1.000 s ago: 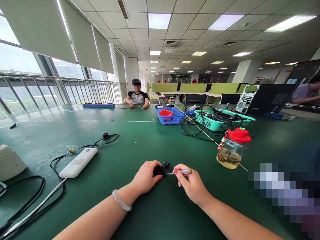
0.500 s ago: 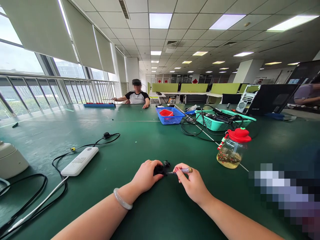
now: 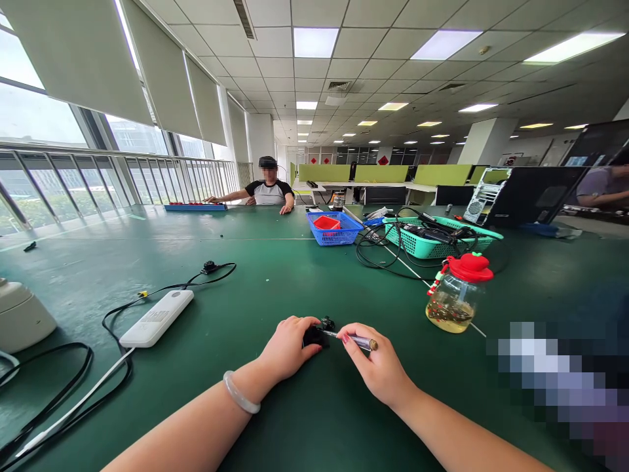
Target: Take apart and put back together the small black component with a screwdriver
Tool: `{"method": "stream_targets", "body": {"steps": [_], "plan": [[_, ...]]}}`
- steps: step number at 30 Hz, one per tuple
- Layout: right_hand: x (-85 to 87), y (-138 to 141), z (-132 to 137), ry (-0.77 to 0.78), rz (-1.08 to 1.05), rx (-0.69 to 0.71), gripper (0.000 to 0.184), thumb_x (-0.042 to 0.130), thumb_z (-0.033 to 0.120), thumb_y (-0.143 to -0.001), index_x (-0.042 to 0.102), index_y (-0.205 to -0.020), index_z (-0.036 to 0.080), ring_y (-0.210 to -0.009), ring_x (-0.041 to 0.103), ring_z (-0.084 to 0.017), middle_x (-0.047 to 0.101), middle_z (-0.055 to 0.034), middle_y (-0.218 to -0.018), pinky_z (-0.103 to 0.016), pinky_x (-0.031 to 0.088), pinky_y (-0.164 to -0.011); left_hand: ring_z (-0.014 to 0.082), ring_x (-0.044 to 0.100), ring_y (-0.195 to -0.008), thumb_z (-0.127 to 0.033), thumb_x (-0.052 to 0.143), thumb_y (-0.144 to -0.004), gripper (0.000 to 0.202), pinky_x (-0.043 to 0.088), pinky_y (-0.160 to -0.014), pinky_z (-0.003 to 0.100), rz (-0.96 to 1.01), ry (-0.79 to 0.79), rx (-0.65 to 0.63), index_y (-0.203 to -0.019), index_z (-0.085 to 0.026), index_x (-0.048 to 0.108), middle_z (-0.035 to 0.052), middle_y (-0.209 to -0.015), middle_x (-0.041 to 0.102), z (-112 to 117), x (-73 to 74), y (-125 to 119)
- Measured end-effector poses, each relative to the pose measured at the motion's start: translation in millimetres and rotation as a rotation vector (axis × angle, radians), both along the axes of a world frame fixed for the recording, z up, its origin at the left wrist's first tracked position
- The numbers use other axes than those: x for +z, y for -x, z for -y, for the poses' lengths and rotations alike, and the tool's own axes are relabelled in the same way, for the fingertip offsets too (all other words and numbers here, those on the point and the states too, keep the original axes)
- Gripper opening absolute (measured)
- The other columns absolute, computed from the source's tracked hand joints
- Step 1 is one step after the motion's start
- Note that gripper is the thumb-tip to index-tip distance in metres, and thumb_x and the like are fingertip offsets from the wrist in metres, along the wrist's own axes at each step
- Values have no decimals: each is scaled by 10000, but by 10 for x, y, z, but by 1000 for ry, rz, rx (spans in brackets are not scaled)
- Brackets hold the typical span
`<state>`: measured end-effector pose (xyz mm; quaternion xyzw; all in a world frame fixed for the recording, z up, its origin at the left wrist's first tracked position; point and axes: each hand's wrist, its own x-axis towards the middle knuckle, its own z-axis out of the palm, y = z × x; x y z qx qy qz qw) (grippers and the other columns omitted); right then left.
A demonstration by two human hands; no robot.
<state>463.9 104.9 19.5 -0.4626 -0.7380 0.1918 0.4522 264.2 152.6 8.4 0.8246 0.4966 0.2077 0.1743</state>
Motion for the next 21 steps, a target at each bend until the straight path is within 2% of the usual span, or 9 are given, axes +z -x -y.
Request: {"method": "stream_targets", "body": {"steps": [8,13,18,21], "plan": [[4,1,7,27,-34,21,257,446,379,-940,631,-859,220,-801,631,-197,671,-38,-824,-288,488,-720,224,589,-1023,-289,626,-814,366,478,-938,399,80,-65,-5,-1176,-263,573,32,-1048,676,24,24,-8],[-6,-8,10,-44,-61,30,221,452,350,-945,632,-908,227,-793,626,-183,655,-32,-836,-280,495,-726,212,559,-1113,-262,574,-858,361,453,-1010,398,146,-129,1,-1218,-252,546,37,-1143,662,26,17,-7],[-37,-27,-21,-172,-133,-50,195,476,321,-937,611,-1044,231,-895,625,-186,639,-59,-991,-279,506,-789,225,507,-1184,-206,450,-911,376,413,-1052,405,89,-181,135,-1278,-218,530,58,-1244,634,-28,-23,8],[-89,-39,-84,-118,-119,-93,232,474,346,-931,611,-1077,227,-931,626,-200,636,-75,-1034,-299,510,-819,255,526,-1125,-203,396,-921,426,429,-1001,440,-33,-164,217,-1324,-243,527,76,-1205,650,-50,-47,20]]}}
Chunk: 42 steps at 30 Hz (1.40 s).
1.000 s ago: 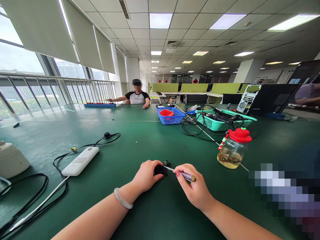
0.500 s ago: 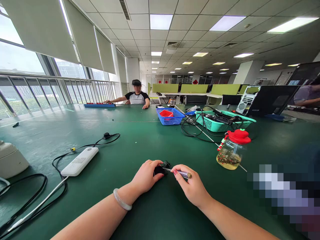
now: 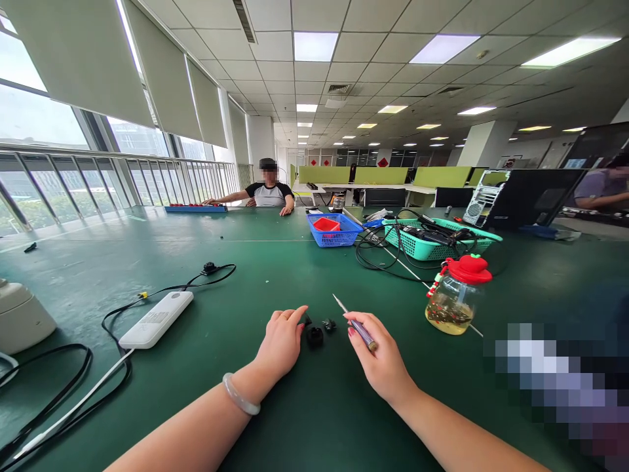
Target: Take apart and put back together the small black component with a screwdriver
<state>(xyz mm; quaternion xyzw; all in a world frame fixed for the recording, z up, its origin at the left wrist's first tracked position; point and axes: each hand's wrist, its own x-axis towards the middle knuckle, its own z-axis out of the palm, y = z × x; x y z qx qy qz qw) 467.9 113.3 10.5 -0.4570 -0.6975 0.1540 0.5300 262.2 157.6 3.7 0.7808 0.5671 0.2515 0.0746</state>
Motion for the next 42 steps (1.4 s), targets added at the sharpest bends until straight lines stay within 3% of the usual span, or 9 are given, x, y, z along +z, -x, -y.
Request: {"method": "stream_targets", "body": {"steps": [7,12,15,20,24,35,39,42], "plan": [[-91,-28,-108,187,41,-43,288,461,419,-912,641,-1031,228,-940,633,-222,658,-77,-1028,-335,512,-822,272,545,-1056,-252,370,-917,399,400,-963,480,-205,29,66,-1193,-296,654,103,-1154,621,73,35,-13],[-81,-26,-87,216,54,-34,290,460,425,-910,647,-1023,234,-942,635,-217,665,-66,-1023,-326,507,-822,261,580,-976,-281,378,-904,378,462,-878,453,-209,36,61,-1069,-272,718,97,-1080,622,105,117,-35],[-82,-23,-78,237,51,-25,293,452,428,-916,647,-1020,235,-943,633,-216,666,-64,-1025,-324,503,-826,266,579,-1031,-281,333,-923,415,462,-931,461,-154,20,50,-1003,-234,737,103,-1132,622,101,126,-42],[-87,-20,-88,243,54,-11,295,450,432,-922,648,-1021,236,-971,630,-219,672,-65,-1046,-328,499,-848,226,497,-1240,-319,430,-910,412,386,-1100,407,-3,39,-216,-1301,-251,540,72,-1320,556,102,75,-42],[-67,-20,-94,239,60,-1,300,445,433,-926,653,-1000,230,-959,636,-218,684,-66,-1025,-324,499,-844,210,508,-1220,-286,443,-909,352,367,-1109,428,-23,64,-378,-1243,-298,554,33,-1279,591,113,47,-34],[3,0,-20,203,35,48,339,446,463,-919,676,-888,216,-726,646,-192,690,-45,-799,-274,511,-661,221,544,-1054,-362,523,-858,147,371,-1024,483,1,89,-229,-924,-233,549,36,-1026,627,130,74,-49],[10,-26,-29,177,12,-20,379,408,481,-931,656,-827,215,-696,627,-194,659,-42,-734,-275,496,-637,246,507,-1160,-397,537,-852,266,280,-1095,540,-2,97,-205,-1081,-263,553,49,-1159,618,148,85,-46],[6,-28,-28,193,31,17,398,394,486,-939,645,-795,214,-659,610,-185,621,-24,-662,-268,485,-623,252,465,-1235,-432,531,-859,417,300,-1098,504,-24,97,-255,-1251,-293,507,58,-1267,585,157,86,-32]]}}
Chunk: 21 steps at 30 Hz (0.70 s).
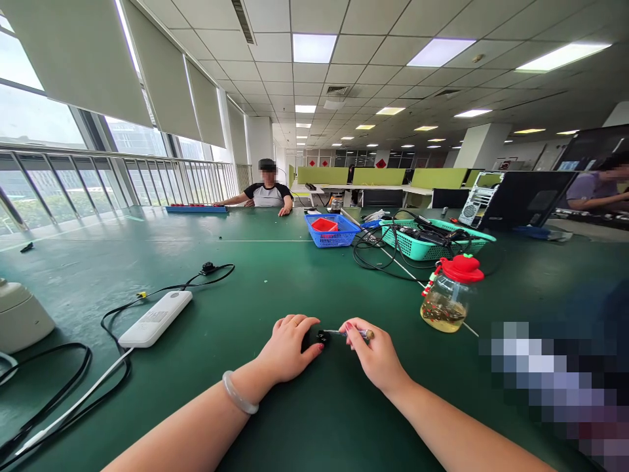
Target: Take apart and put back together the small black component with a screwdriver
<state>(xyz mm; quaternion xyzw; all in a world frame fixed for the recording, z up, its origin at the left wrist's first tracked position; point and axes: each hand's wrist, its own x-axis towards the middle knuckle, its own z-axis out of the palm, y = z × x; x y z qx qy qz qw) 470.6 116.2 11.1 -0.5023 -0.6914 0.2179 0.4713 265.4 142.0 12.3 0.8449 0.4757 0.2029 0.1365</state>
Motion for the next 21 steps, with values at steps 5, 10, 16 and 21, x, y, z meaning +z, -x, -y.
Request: {"method": "stream_targets", "body": {"steps": [5,10,16,21], "plan": [[27,22,47,-32,13,9,426,370,484,-948,643,-769,211,-639,601,-178,615,-25,-656,-264,470,-603,255,479,-1203,-470,560,-842,430,314,-1087,512,-42,-32,-43,-1244,-320,538,44,-1255,590,37,4,-3],[3,-26,16,-79,-64,-82,459,375,503,-945,623,-700,204,-577,570,-169,571,-14,-582,-261,450,-560,268,487,-1186,-435,592,-825,325,266,-1093,598,-59,-34,-29,-1127,-314,588,36,-1205,603,123,14,-78],[-37,-92,-73,-105,-139,-154,480,379,526,-941,631,-703,195,-527,538,-153,559,-7,-571,-259,435,-529,274,501,-1174,-394,551,-859,293,283,-1079,595,-99,-21,10,-1131,-292,582,53,-1197,613,215,53,-177],[-38,-109,-98,-106,-171,-168,494,383,548,-932,643,-704,195,-529,551,-158,562,-11,-566,-256,441,-514,252,517,-1148,-336,524,-877,240,322,-1065,526,-138,-36,42,-1103,-277,580,49,-1174,612,257,61,-184]]}}
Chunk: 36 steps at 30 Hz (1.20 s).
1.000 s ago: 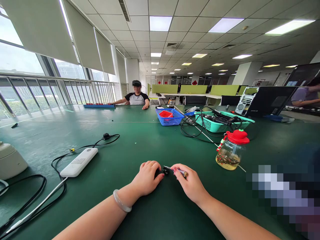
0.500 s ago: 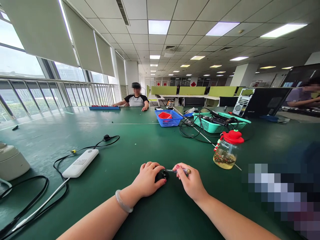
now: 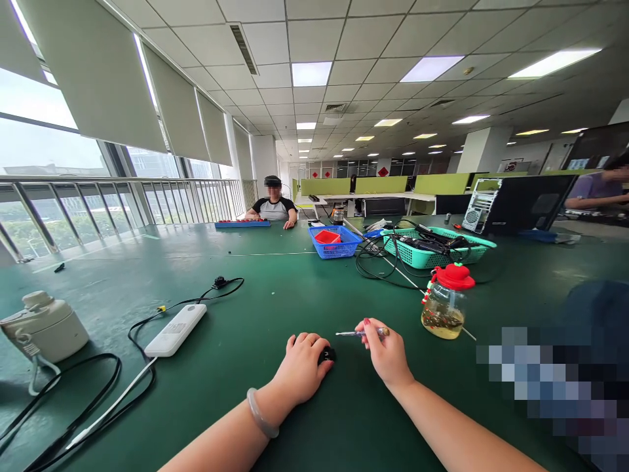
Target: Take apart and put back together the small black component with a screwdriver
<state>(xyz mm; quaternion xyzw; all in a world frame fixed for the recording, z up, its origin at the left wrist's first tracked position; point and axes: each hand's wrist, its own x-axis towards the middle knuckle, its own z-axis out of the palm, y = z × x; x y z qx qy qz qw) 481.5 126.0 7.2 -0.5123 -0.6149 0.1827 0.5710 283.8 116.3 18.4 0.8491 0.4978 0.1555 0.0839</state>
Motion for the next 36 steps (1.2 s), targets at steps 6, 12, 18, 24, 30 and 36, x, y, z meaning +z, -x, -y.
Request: {"method": "stream_targets", "body": {"steps": [6,12,18,24,30,36], "plan": [[-10,8,8,8,-3,20,501,382,563,-927,640,-698,199,-527,558,-165,571,-16,-569,-254,435,-501,241,503,-1157,-288,506,-877,253,341,-1069,479,-48,32,-20,-1125,-291,557,46,-1228,566,190,36,264],[-7,25,33,13,0,55,465,386,531,-937,624,-710,203,-512,522,-154,541,-5,-568,-252,420,-495,225,518,-1201,-273,466,-883,284,375,-1079,437,-87,79,161,-1125,-359,587,8,-1263,576,603,64,1010],[-9,55,33,4,22,91,443,395,510,-937,627,-714,205,-504,518,-150,545,-3,-566,-251,424,-493,253,561,-1196,-386,446,-871,330,431,-1039,440,-185,-17,401,-1147,-381,627,6,-1277,623,829,-131,2104],[30,62,68,-9,79,82,445,383,491,-939,637,-713,205,-554,570,-163,599,-20,-616,-253,444,-530,281,589,-1167,-466,448,-837,352,436,-1034,459,-178,-232,521,-1133,-366,611,-38,-1236,670,846,-265,2816],[20,53,78,4,81,77,441,380,489,-940,636,-722,204,-525,535,-155,545,1,-569,-253,426,-524,254,613,-1080,-505,375,-857,349,446,-974,467,-24,-287,597,-1199,-522,444,-219,-1061,704,874,-152,2947],[7,48,75,9,88,88,441,388,493,-939,635,-725,197,-514,522,-148,546,1,-570,-254,414,-525,228,625,-1042,-467,348,-879,394,468,-904,381,34,-174,694,-1235,-358,476,-111,-1055,722,958,-28,2949]]}}
